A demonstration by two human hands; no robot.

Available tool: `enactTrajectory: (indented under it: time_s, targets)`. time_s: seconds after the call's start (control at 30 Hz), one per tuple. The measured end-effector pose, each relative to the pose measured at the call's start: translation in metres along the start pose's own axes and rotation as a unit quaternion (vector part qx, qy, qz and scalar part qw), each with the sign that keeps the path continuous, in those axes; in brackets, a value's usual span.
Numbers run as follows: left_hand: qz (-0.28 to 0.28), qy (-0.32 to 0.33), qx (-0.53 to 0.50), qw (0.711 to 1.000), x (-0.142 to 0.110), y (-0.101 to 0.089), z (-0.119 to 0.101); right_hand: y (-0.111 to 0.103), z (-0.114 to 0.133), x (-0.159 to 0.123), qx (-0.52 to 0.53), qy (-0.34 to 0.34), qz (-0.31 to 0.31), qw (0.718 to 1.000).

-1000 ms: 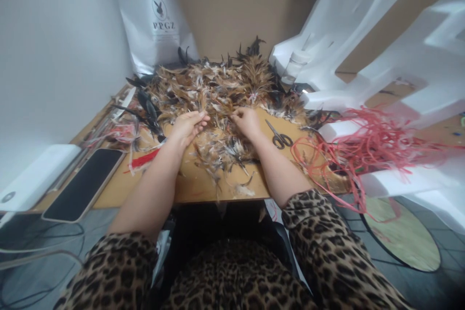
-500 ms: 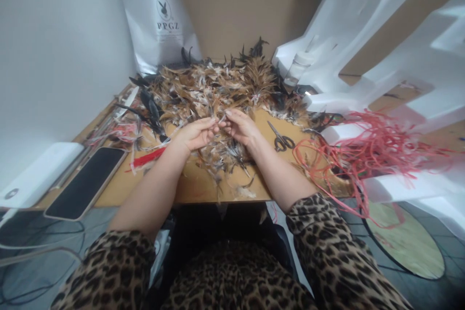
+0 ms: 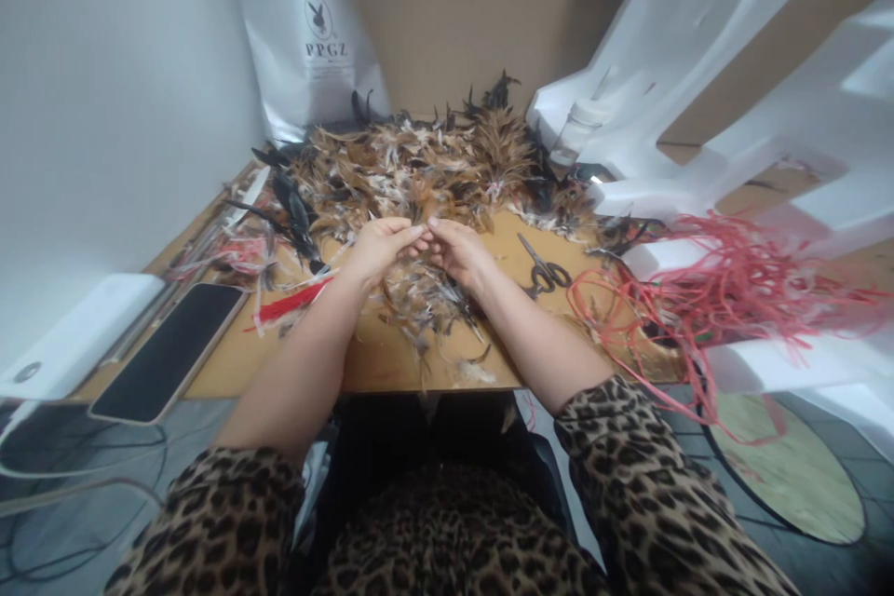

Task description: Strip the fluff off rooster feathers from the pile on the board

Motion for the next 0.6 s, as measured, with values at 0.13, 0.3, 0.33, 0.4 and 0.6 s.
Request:
enactTrajectory:
  time_s: [0.13,0.3,0.33,0.4,0.6]
  targets:
    - [0.017,-0.009,0.019,1.0,-0.001,0.005,0.003,-0.005,0.005,0.001,-0.006,-0.028,-0.022,0.999]
    - [0.016,-0.072,-0.075,0.995,0.001,0.0,0.015,-0.009,0.015,0.001,-0.029,-0.074,-0.037,0.996]
    - [0.013,-0.083,-0.086,0.993,0.002,-0.001,0.017,-0.009,0.017,0.0,-0.038,-0.087,-0.037,0.995]
    - [0.015,-0.102,-0.095,0.99,0.001,-0.001,0.02,-0.008,0.02,-0.001,-0.062,-0.111,-0.042,0.991]
    - [0.035,-0.123,-0.081,0.989,-0.001,0.005,0.023,-0.006,0.026,-0.005,-0.121,-0.156,-0.062,0.978]
Point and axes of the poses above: each hand's wrist, its own x-axis towards the middle knuckle, its own y-axis out of the palm, z = x × y, the point moved 9 cm from there along x, towards the middle knuckle, and after that the axes turned 4 degrees about x, right-handed, at the moved point
